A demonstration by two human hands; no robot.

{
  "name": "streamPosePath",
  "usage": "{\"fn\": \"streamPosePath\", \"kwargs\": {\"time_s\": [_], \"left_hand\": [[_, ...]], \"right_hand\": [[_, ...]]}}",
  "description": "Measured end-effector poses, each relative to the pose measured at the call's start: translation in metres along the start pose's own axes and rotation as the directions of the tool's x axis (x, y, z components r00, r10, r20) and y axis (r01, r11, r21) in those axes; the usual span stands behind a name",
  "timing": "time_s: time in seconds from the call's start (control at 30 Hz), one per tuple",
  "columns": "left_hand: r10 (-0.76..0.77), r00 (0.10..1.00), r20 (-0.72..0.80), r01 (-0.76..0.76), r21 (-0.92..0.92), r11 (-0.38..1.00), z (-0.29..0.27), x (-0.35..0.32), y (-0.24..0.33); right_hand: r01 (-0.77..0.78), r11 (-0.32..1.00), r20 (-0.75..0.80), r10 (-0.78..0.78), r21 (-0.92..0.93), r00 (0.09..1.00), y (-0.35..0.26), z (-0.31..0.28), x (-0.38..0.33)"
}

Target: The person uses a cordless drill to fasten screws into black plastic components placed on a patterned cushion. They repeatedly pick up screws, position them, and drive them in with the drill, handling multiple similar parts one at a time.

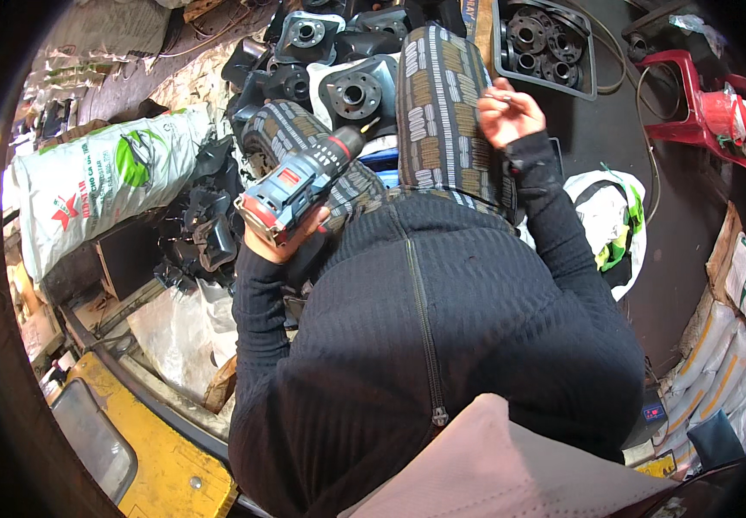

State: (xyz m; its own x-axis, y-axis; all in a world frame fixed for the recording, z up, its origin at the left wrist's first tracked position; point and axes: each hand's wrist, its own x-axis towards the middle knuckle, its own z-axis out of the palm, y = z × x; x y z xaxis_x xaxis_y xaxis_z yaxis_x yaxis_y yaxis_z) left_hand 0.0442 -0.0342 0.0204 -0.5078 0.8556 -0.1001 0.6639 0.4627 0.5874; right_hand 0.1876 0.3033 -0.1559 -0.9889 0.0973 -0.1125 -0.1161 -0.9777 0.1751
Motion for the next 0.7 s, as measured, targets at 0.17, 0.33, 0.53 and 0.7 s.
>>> {"fn": "streamPosePath", "kwargs": {"time_s": [0.17, 0.33, 0.53, 0.7], "left_hand": [[0.401, 0.909, -0.11, -0.376, 0.197, 0.906, -0.021, 0.011, 0.017], [0.288, 0.954, -0.087, -0.257, 0.265, 0.93, -0.016, 0.005, 0.006], [0.18, 0.973, -0.145, -0.153, 0.178, 0.972, -0.009, -0.007, -0.02], [0.227, 0.961, -0.157, -0.197, 0.184, 0.963, -0.01, -0.007, -0.028]], "right_hand": [[-0.175, 0.976, -0.01, 0.178, 0.129, 0.984, 0.089, 0.042, 0.054], [-0.23, 0.97, -0.013, 0.232, 0.074, 0.973, 0.117, 0.042, 0.072], [-0.249, 0.968, 0.043, 0.251, -0.035, 0.967, 0.127, 0.036, 0.081], [-0.228, 0.955, -0.06, 0.221, -0.188, 0.973, 0.138, 0.038, 0.082]]}}
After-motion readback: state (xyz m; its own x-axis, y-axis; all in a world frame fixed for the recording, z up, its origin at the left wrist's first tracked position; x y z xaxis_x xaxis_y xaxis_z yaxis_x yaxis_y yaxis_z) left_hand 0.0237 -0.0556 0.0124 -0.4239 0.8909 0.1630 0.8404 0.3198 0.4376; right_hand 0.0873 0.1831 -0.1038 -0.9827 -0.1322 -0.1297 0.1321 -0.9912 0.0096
